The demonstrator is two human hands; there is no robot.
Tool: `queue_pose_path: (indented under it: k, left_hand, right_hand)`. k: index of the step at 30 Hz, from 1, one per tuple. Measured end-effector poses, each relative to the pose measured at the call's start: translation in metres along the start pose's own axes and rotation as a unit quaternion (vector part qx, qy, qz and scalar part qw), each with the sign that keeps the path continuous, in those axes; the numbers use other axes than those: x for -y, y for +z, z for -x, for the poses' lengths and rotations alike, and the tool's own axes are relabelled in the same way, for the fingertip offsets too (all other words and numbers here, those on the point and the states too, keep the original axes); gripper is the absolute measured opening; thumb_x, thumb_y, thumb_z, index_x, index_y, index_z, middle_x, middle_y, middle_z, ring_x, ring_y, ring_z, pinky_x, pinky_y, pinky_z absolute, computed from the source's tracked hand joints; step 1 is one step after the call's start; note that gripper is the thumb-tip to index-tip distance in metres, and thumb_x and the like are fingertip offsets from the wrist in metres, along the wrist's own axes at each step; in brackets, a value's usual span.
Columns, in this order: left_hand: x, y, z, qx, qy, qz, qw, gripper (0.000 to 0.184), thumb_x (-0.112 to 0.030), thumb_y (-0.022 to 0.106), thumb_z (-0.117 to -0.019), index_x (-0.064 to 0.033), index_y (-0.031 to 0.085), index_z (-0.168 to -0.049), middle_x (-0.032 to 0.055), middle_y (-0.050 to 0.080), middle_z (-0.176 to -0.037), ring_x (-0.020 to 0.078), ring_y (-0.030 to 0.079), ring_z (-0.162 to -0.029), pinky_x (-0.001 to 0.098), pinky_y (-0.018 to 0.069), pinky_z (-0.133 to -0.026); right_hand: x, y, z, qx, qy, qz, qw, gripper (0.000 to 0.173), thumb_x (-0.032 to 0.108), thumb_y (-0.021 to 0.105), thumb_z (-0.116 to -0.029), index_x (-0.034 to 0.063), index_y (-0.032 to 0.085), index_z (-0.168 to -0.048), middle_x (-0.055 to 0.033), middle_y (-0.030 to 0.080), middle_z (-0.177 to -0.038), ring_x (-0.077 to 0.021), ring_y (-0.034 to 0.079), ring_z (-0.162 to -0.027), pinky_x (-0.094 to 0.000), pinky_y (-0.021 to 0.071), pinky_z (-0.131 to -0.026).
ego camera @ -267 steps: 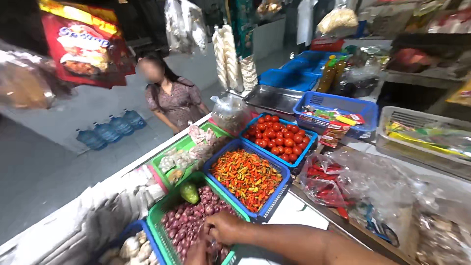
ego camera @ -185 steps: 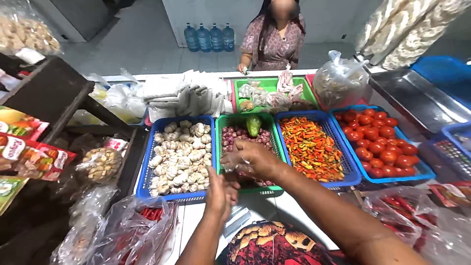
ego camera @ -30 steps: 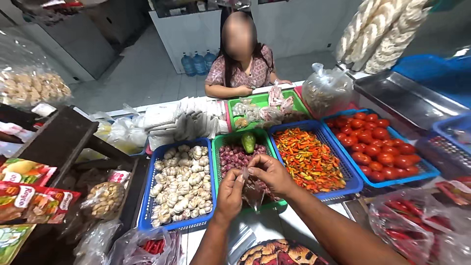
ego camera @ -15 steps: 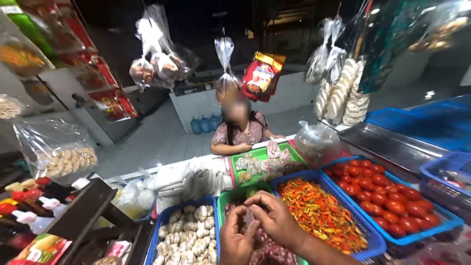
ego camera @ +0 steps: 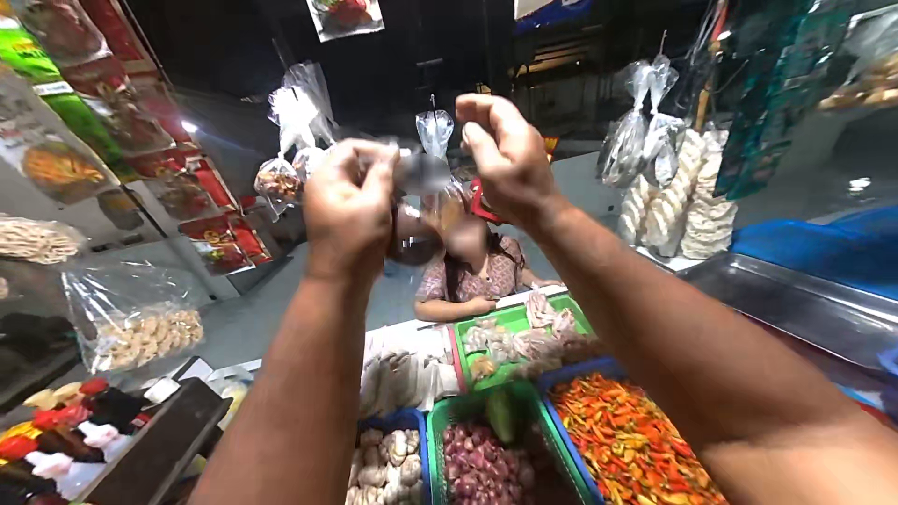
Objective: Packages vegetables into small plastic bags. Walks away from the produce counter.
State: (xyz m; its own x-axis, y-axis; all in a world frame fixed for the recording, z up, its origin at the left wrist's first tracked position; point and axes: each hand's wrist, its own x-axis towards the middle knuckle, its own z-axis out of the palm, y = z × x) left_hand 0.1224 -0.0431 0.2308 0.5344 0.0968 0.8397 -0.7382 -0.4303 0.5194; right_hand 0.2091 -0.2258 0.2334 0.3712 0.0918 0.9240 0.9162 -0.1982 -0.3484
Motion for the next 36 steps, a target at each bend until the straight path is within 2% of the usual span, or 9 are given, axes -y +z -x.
queue_pose_path:
  k: [3, 7, 14, 18, 22, 25, 30, 33, 36]
  left_hand:
    - [0.005, 0.008, -0.052, 0.001, 0.002, -0.028, 1.000, 0.011, -0.018, 0.063, -0.1007, -0.0086, 0.065, -0.106, -0.0016, 0.068, -0.088, 0.0064, 0.066, -0.074, 0.0265, 0.0580, -0.069]
    - [0.016, 0.020, -0.095, 0.016, -0.002, -0.073, 0.997, 0.012, -0.023, 0.066, -0.0985, -0.0112, 0.067, -0.101, -0.0027, 0.068, -0.085, 0.0050, 0.065, -0.073, 0.0260, 0.0567, -0.068]
    - [0.031, 0.033, -0.115, 0.057, 0.015, -0.081, 0.995, 0.013, -0.024, 0.069, -0.0956, -0.0120, 0.068, -0.093, -0.0030, 0.068, -0.082, 0.0057, 0.065, -0.072, 0.0281, 0.0562, -0.070]
    - [0.035, 0.035, -0.113, 0.066, 0.013, -0.061, 0.996, 0.015, -0.026, 0.067, -0.0977, -0.0128, 0.067, -0.092, -0.0033, 0.068, -0.082, 0.0060, 0.066, -0.073, 0.0282, 0.0571, -0.070]
    - [0.029, 0.038, -0.106, 0.058, -0.039, -0.032, 0.997, 0.010, -0.021, 0.064, -0.0999, -0.0112, 0.064, -0.099, -0.0006, 0.067, -0.088, 0.0080, 0.067, -0.079, 0.0292, 0.0578, -0.074]
    - [0.032, 0.041, -0.101, 0.053, -0.056, -0.055, 0.996, 0.009, -0.018, 0.066, -0.0963, -0.0107, 0.062, -0.096, 0.0006, 0.064, -0.086, 0.0091, 0.066, -0.077, 0.0299, 0.0579, -0.072]
    - [0.041, 0.046, -0.098, 0.016, -0.026, -0.187, 0.982, 0.015, -0.023, 0.068, -0.0873, -0.0093, 0.061, -0.085, 0.0013, 0.061, -0.079, 0.0112, 0.060, -0.074, 0.0365, 0.0507, -0.071]
    - [0.038, 0.047, -0.082, -0.002, -0.045, -0.192, 0.980, 0.018, -0.025, 0.070, -0.0903, -0.0079, 0.067, -0.097, 0.0038, 0.066, -0.089, 0.0117, 0.064, -0.082, 0.0362, 0.0523, -0.079]
    - [0.030, 0.039, -0.037, -0.017, -0.031, -0.188, 0.981, 0.045, -0.025, 0.068, -0.0943, -0.0023, 0.059, -0.133, 0.0116, 0.068, -0.121, 0.0143, 0.067, -0.107, 0.0318, 0.0548, -0.095]
  right_hand:
    - [-0.009, 0.013, -0.043, -0.004, 0.085, -0.082, 0.993, 0.040, 0.027, 0.041, -0.1107, 0.0038, 0.059, -0.138, -0.0094, 0.067, -0.129, -0.0151, 0.067, -0.114, -0.0345, 0.0556, -0.098]
    - [-0.014, 0.024, -0.063, 0.002, 0.132, -0.156, 0.979, 0.050, 0.038, 0.031, -0.1131, 0.0048, 0.068, -0.119, -0.0062, 0.074, -0.103, -0.0141, 0.070, -0.096, -0.0345, 0.0569, -0.086]
    - [-0.030, 0.028, -0.067, -0.040, 0.054, -0.117, 0.991, 0.014, 0.017, 0.066, -0.0999, 0.0047, 0.072, -0.101, -0.0028, 0.073, -0.085, -0.0101, 0.069, -0.075, -0.0302, 0.0592, -0.074]
    - [-0.023, 0.025, -0.072, -0.029, 0.112, -0.054, 0.992, 0.015, 0.019, 0.062, -0.1000, 0.0077, 0.073, -0.097, -0.0008, 0.071, -0.083, -0.0094, 0.068, -0.073, -0.0297, 0.0586, -0.072]
    - [-0.019, 0.026, -0.072, -0.026, 0.189, -0.122, 0.974, 0.020, 0.020, 0.060, -0.1024, 0.0053, 0.071, -0.096, -0.0052, 0.072, -0.083, -0.0134, 0.071, -0.073, -0.0320, 0.0615, -0.069]
    - [-0.021, 0.026, -0.070, -0.023, 0.187, -0.130, 0.974, 0.018, 0.018, 0.061, -0.1015, 0.0043, 0.071, -0.096, -0.0059, 0.071, -0.083, -0.0140, 0.071, -0.073, -0.0321, 0.0615, -0.069]
    - [-0.014, 0.027, -0.062, -0.024, 0.129, 0.044, 0.990, 0.010, 0.018, 0.066, -0.0958, 0.0113, 0.074, -0.097, 0.0000, 0.071, -0.090, -0.0091, 0.068, -0.084, -0.0325, 0.0558, -0.080]
    - [-0.001, 0.030, -0.053, -0.038, 0.136, 0.126, 0.982, 0.013, 0.017, 0.068, -0.0934, 0.0154, 0.075, -0.104, 0.0026, 0.074, -0.098, -0.0085, 0.069, -0.094, -0.0330, 0.0543, -0.088]
    - [0.012, 0.028, -0.032, -0.015, 0.105, 0.142, 0.984, 0.030, 0.018, 0.067, -0.0937, 0.0102, 0.072, -0.122, -0.0035, 0.074, -0.114, -0.0129, 0.069, -0.107, -0.0354, 0.0543, -0.099]
